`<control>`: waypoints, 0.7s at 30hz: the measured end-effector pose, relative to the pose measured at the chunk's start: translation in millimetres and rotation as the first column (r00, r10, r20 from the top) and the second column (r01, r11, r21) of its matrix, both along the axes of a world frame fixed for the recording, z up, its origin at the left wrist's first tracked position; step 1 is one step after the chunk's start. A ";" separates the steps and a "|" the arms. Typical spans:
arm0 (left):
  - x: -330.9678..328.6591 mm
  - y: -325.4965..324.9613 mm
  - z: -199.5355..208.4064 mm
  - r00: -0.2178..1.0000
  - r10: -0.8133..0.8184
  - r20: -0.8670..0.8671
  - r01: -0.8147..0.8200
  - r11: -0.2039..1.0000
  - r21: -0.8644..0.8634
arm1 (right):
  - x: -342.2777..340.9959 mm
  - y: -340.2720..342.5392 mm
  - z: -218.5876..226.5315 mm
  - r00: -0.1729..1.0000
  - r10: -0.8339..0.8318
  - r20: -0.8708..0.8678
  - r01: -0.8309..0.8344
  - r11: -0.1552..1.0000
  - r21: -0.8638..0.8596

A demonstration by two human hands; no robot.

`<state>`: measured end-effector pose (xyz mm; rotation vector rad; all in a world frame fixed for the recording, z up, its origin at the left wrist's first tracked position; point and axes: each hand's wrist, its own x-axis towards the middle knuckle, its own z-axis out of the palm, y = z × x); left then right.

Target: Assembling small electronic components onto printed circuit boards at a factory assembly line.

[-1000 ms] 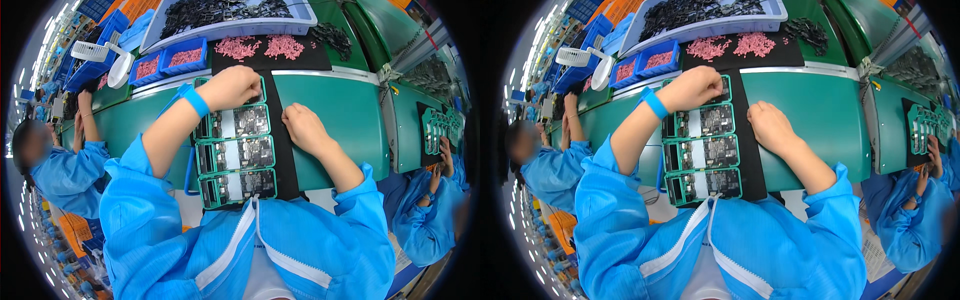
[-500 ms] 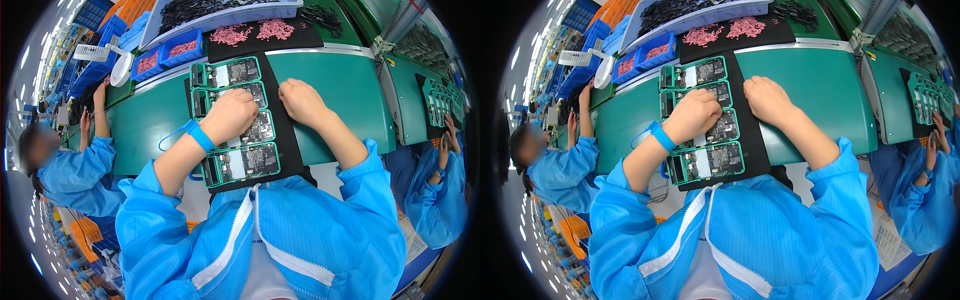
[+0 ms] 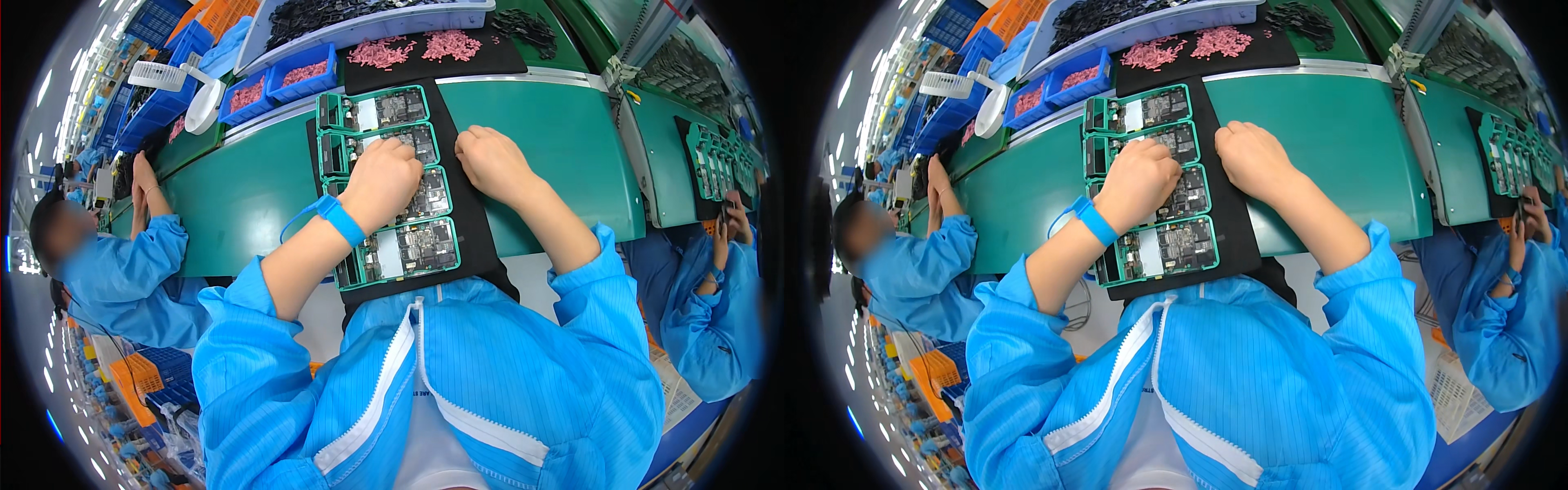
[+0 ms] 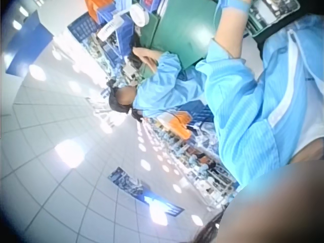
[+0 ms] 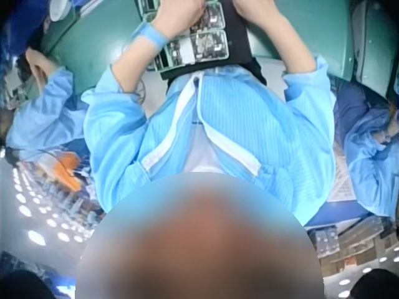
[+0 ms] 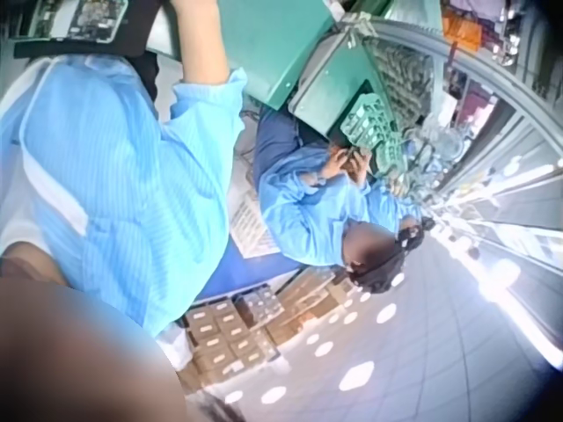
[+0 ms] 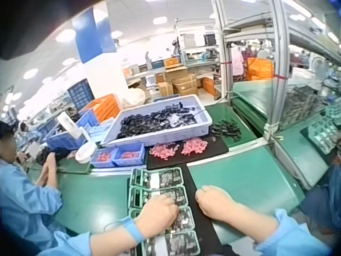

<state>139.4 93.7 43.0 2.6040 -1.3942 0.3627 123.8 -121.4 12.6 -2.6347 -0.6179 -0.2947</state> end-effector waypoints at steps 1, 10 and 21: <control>-1.2 0.5 1.5 1.000 0.000 -0.001 0.000 1.000 -0.002 | -2.2 0.0 1.2 1.000 0.006 0.013 -0.007 0.999 0.046; -1.2 11.0 9.6 0.990 -0.138 0.013 0.132 0.965 0.228 | -43.6 18.1 13.0 0.993 0.119 -0.009 -0.112 0.959 0.262; 36.5 58.3 40.5 0.992 0.126 -0.029 -0.126 0.897 -0.424 | -61.1 43.4 9.8 0.943 0.325 0.075 -0.329 0.942 0.062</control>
